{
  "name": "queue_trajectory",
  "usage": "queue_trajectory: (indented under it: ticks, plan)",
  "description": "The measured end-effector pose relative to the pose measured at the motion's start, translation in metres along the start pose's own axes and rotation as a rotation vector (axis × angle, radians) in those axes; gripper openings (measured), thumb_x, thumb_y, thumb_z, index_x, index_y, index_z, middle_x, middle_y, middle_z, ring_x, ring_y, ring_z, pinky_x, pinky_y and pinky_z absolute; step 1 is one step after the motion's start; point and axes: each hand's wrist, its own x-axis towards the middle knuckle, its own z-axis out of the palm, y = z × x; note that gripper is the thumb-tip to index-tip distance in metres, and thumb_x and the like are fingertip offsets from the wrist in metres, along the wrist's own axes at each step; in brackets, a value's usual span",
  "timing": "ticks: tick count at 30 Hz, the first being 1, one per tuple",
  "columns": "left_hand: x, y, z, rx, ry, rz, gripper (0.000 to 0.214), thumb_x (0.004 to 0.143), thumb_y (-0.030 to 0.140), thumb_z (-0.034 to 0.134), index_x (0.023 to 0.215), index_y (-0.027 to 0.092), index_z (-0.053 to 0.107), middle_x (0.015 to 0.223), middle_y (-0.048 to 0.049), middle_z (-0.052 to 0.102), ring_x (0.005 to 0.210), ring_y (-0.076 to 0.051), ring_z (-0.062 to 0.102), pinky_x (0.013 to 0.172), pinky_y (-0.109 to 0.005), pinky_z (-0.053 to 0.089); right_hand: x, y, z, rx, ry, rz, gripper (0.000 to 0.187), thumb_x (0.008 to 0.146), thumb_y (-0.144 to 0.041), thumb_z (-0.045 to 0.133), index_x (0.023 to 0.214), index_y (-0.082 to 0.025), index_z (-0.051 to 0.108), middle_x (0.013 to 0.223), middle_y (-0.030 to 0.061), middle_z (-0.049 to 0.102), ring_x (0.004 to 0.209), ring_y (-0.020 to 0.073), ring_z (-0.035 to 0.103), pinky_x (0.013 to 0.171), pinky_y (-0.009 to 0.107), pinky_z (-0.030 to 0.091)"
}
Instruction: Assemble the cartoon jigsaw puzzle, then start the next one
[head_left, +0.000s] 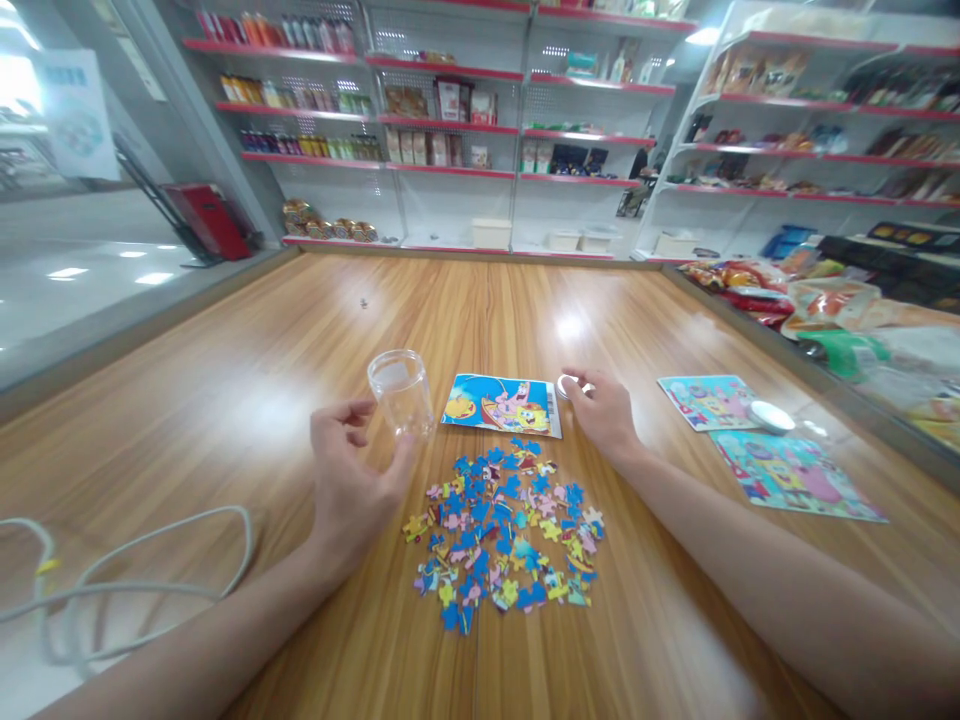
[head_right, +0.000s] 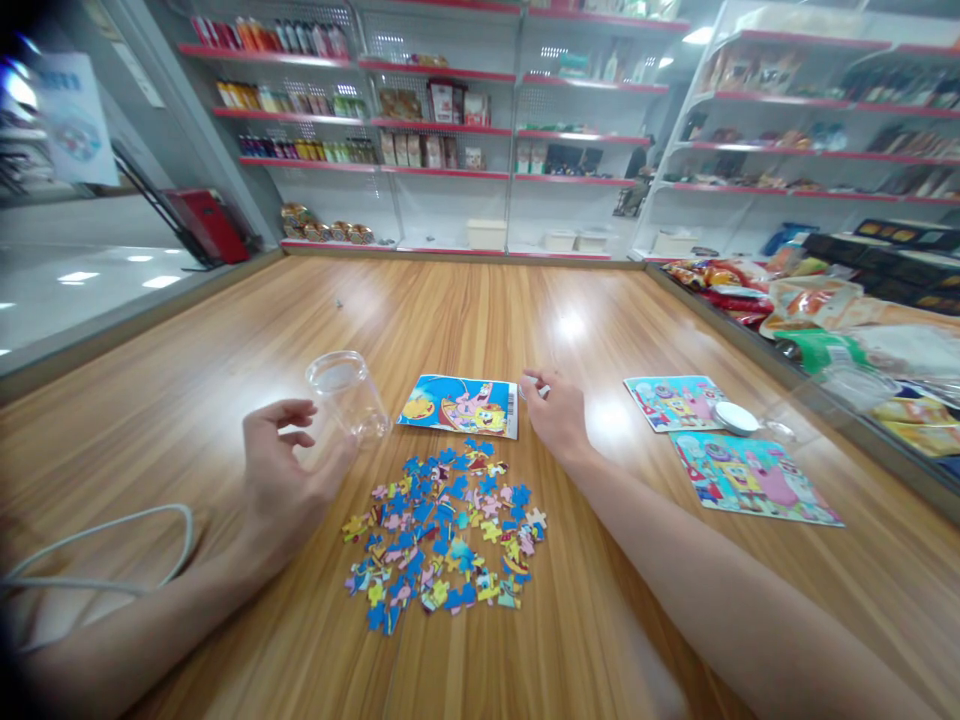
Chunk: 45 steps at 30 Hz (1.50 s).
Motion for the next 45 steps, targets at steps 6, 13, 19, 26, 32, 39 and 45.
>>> queue_trajectory:
  ticks: [6,13,19,26,32,39,45]
  plan:
    - [0.026,-0.02,0.018,-0.112,-0.281,-0.264,0.062,0.07,0.042,0.084,0.121,0.017,0.06,0.114,-0.0092,0.067,0.09,-0.022,0.066,0.083,-0.037,0.053,0.013,0.008,0.007,-0.127,-0.043,-0.067,0.03,0.086,-0.027,0.058,0.106,-0.017,0.079,0.097,0.0109,0.069,0.083,0.0228,0.064,0.084,0.037,0.049]
    - [0.083,-0.048,0.063,-0.288,-0.05,-0.301,0.058,0.07,0.049,0.08,0.113,0.014,0.063,0.103,-0.0085,0.07,0.086,-0.019,0.067,0.078,-0.03,0.053,0.002,-0.006,0.005,-0.152,-0.154,-0.276,0.029,0.088,-0.038,0.065,0.11,-0.023,0.076,0.108,0.0083,0.065,0.094,0.0225,0.065,0.084,0.035,0.051]
    - [0.109,-0.052,0.095,-0.433,-0.194,-0.183,0.066,0.068,0.049,0.081,0.122,0.014,0.064,0.107,-0.0092,0.072,0.092,-0.02,0.068,0.081,-0.031,0.053,-0.005,-0.013,0.008,-0.184,-0.282,-0.379,0.017,0.087,-0.04,0.07,0.098,-0.031,0.079,0.105,0.004,0.066,0.092,0.0206,0.065,0.082,0.035,0.052]
    - [0.115,-0.057,0.106,-0.394,-0.41,-0.145,0.075,0.064,0.038,0.087,0.13,0.015,0.061,0.112,-0.0099,0.07,0.084,-0.018,0.066,0.077,-0.033,0.053,0.001,-0.009,0.008,-0.182,-0.286,-0.351,0.017,0.089,-0.038,0.069,0.1,-0.031,0.079,0.105,0.0045,0.065,0.093,0.021,0.064,0.082,0.036,0.051]
    - [0.115,-0.061,0.108,-0.408,-0.464,-0.178,0.078,0.059,0.031,0.089,0.131,0.016,0.061,0.114,-0.0102,0.068,0.09,-0.021,0.066,0.084,-0.038,0.052,0.001,-0.007,0.007,-0.095,-0.265,-0.343,0.016,0.087,-0.035,0.069,0.098,-0.029,0.079,0.107,0.0065,0.063,0.095,0.0227,0.063,0.085,0.038,0.05]
    - [0.121,-0.059,0.103,-0.565,-0.293,-0.275,0.071,0.058,0.02,0.082,0.125,0.019,0.058,0.117,-0.007,0.061,0.109,-0.023,0.06,0.093,-0.035,0.051,0.0,-0.003,0.0,0.169,-0.22,-0.257,0.028,0.088,-0.038,0.059,0.101,-0.02,0.076,0.094,0.0053,0.065,0.077,0.0172,0.059,0.072,0.032,0.048]
    - [0.085,-0.056,0.069,-0.663,-0.194,-0.358,0.059,0.059,0.022,0.076,0.114,0.019,0.057,0.108,-0.0063,0.06,0.106,-0.022,0.06,0.096,-0.036,0.05,-0.025,0.004,-0.026,0.335,-0.308,-0.06,0.032,0.084,-0.036,0.057,0.1,-0.014,0.074,0.077,0.0023,0.065,0.065,0.0145,0.055,0.062,0.029,0.043]
